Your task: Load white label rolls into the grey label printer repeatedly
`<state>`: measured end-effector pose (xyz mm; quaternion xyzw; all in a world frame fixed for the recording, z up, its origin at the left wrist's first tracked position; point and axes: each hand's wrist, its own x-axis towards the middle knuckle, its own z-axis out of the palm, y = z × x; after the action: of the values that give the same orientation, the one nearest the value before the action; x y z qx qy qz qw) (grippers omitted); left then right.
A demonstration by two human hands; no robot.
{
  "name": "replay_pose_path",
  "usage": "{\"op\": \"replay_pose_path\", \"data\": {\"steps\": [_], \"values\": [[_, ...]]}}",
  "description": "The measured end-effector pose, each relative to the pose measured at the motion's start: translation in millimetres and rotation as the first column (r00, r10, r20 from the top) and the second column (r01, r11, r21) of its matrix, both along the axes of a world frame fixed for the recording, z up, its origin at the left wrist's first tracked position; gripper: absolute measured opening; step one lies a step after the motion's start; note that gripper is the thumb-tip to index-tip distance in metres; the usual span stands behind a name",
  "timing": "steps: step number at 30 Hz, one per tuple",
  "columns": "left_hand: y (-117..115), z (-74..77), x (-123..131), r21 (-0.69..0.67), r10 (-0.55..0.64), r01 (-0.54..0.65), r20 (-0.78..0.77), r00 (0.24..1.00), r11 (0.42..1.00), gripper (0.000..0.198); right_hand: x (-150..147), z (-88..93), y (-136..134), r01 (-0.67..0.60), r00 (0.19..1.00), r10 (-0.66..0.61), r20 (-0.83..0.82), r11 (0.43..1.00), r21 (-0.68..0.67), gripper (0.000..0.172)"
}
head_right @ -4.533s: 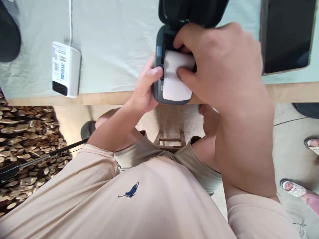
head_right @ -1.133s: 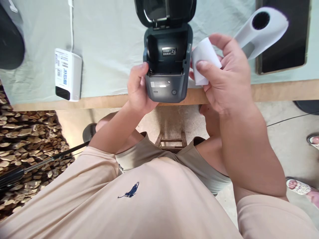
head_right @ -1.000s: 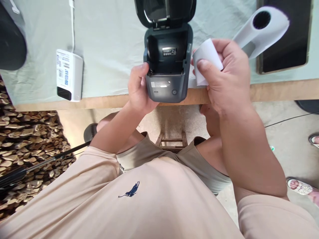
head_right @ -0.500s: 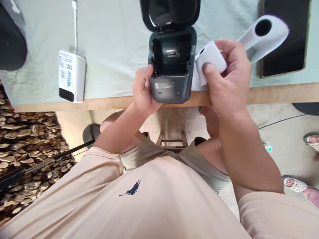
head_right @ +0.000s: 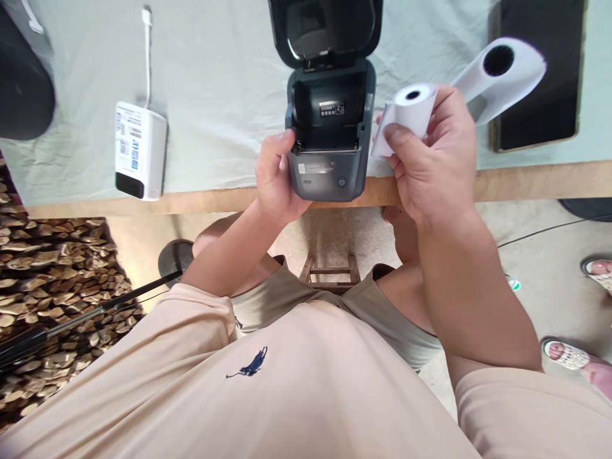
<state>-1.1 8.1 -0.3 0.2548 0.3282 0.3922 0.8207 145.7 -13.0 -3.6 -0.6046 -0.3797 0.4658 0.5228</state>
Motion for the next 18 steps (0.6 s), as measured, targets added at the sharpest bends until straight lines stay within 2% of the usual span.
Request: {"op": "replay_pose_path", "data": {"steps": [4,7,9,11,14,18], "values": [[0.0,-2.7,-2.1,0.018,-0.016,0.016,0.005,1.000,1.000,0.035,-2.4,8.9,-3.5,0.034,0.986,-0.046,0.157,0.996,0.077,0.035],[-0.8,-6.2,-4.5,0.027,-0.048,0.046,0.049,0.998,0.999,0.037,-1.7,14.6,-5.8,0.073,0.944,-0.123,0.307,0.983,0.170,0.032],[-1.4,-8.3,-5.8,0.024,-0.046,0.045,0.069,0.997,0.999,0.037,-0.2,14.1,-5.2,0.103,0.932,-0.171,0.319,0.970,0.220,0.032],[-1.8,-8.5,-6.0,0.022,-0.023,0.021,0.078,0.997,1.000,0.036,2.5,10.5,-2.2,0.117,0.963,-0.160,0.217,0.973,0.198,0.032],[-1.6,-4.4,-4.0,0.022,0.001,-0.004,0.119,0.993,1.000,0.028,8.7,5.1,3.6,0.053,0.999,-0.053,-0.009,0.997,0.055,0.032],[-1.2,2.0,-0.5,0.030,-0.009,0.003,0.187,0.982,1.000,0.023,15.6,3.5,7.3,-0.048,0.977,0.029,-0.211,0.995,-0.086,0.034]]}}
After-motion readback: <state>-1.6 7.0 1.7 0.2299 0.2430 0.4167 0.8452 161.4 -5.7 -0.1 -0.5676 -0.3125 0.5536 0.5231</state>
